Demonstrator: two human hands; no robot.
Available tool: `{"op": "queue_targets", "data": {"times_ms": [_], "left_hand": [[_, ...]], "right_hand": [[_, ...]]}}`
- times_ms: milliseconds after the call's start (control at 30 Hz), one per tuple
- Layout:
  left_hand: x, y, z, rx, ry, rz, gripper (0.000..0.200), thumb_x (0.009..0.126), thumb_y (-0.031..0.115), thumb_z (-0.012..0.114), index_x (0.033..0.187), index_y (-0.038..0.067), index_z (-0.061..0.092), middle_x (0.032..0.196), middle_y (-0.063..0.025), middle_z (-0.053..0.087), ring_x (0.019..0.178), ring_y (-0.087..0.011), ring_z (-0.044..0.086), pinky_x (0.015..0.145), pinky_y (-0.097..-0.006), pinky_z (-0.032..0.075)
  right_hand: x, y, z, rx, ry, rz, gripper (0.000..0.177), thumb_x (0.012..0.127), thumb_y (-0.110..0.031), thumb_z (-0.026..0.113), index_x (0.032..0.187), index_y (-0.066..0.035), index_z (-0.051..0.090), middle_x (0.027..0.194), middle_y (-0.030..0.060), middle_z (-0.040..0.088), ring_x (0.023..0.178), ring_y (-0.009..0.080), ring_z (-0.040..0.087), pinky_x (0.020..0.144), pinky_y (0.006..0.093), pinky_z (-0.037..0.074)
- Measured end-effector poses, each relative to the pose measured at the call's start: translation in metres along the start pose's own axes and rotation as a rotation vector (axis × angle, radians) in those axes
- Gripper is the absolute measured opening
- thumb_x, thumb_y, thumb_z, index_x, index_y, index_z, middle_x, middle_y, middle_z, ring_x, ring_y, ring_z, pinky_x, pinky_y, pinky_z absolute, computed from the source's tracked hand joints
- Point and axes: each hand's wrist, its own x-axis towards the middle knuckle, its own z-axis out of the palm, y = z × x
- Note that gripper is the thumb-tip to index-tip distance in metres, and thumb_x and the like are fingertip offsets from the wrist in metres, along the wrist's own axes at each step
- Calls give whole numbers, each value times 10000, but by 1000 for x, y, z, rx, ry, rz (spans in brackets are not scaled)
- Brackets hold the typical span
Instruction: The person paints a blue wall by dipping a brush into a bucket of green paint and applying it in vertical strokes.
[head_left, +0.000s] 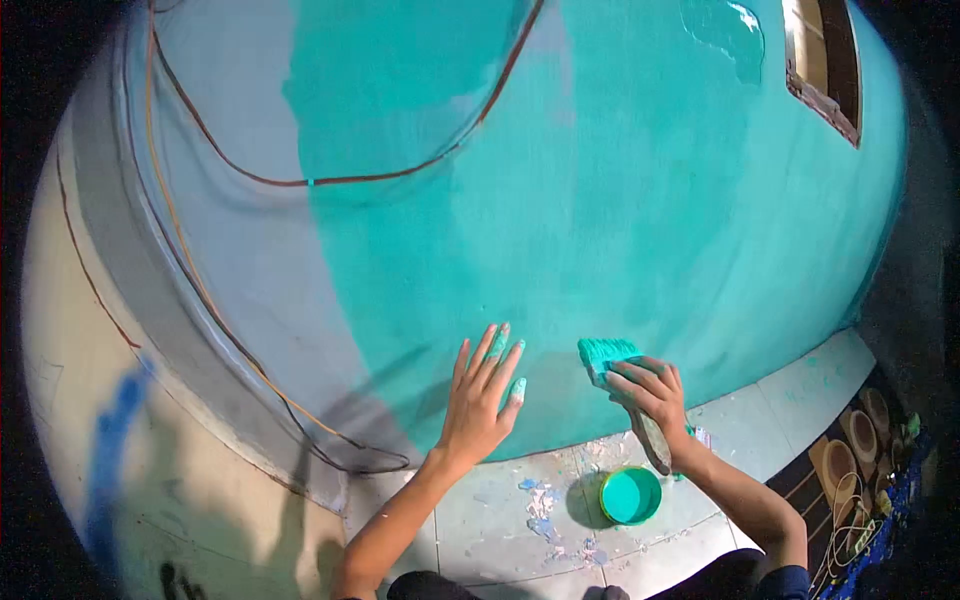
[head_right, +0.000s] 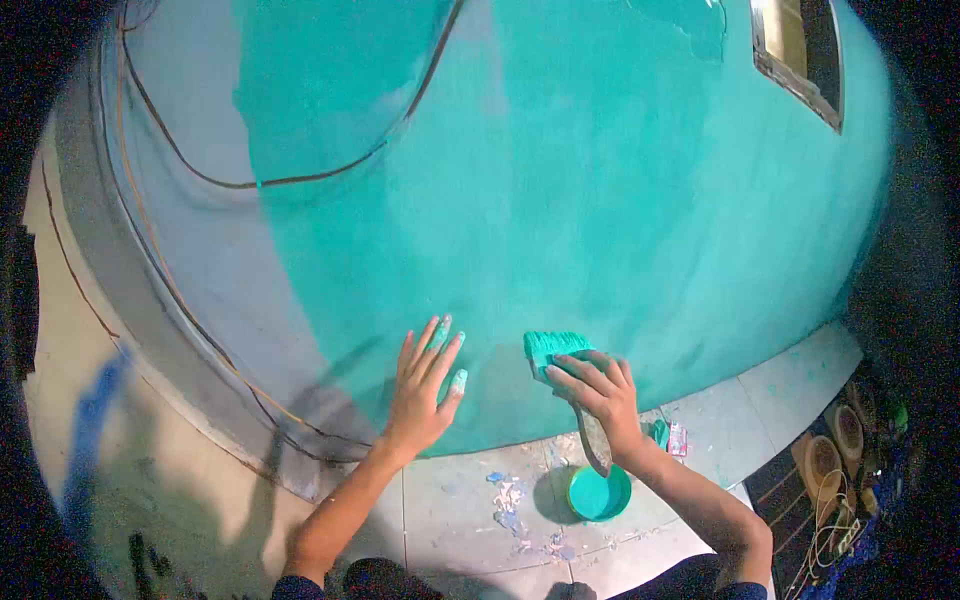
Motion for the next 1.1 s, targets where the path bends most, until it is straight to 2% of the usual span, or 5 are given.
{"op": "queue_targets", "data": {"times_ms": [100,467,700,833,1100], "left_hand": [[33,2,-25,75,57,-14,617,863,94,638,1453,41,468,1559,-179,392,1491,-354,282,1211,-584,194],[149,42,-130,306,159,16,680,810,149,698,1441,20,480,1580,-210,349,1500,-388,254,1193,-622,197],[229,35,-153,349,257,20,940,762,110,780,1552,22,277,1644,-194,198,1526,-404,151,1217,-584,179],[248,26,-159,343,287,-14,1043,721,222,841,1546,-27,255,1642,-228,179,1523,-437,126,1215,-572,197],[250,24,-154,442,329,34,1000,685,245,862,1497,-46,358,1615,-237,259,1513,-428,186,1201,-542,260]], "right_hand": [[56,6,-16,-57,209,-117,484,783,-132,714,1260,-205,680,1280,27,659,1144,309,577,951,472,418],[205,1,-82,-155,416,-279,505,788,-180,679,1285,-272,676,1334,30,626,1167,293,565,1003,488,403],[246,8,-109,-234,498,-319,485,803,-190,657,1279,-284,675,1324,19,627,1153,277,578,1002,478,428],[269,14,-116,-283,539,-376,450,818,-196,644,1258,-287,679,1313,6,629,1141,255,597,1004,471,451],[281,22,-109,-323,585,-427,427,833,-210,627,1248,-291,679,1321,-2,626,1158,247,601,1016,481,460]]}}
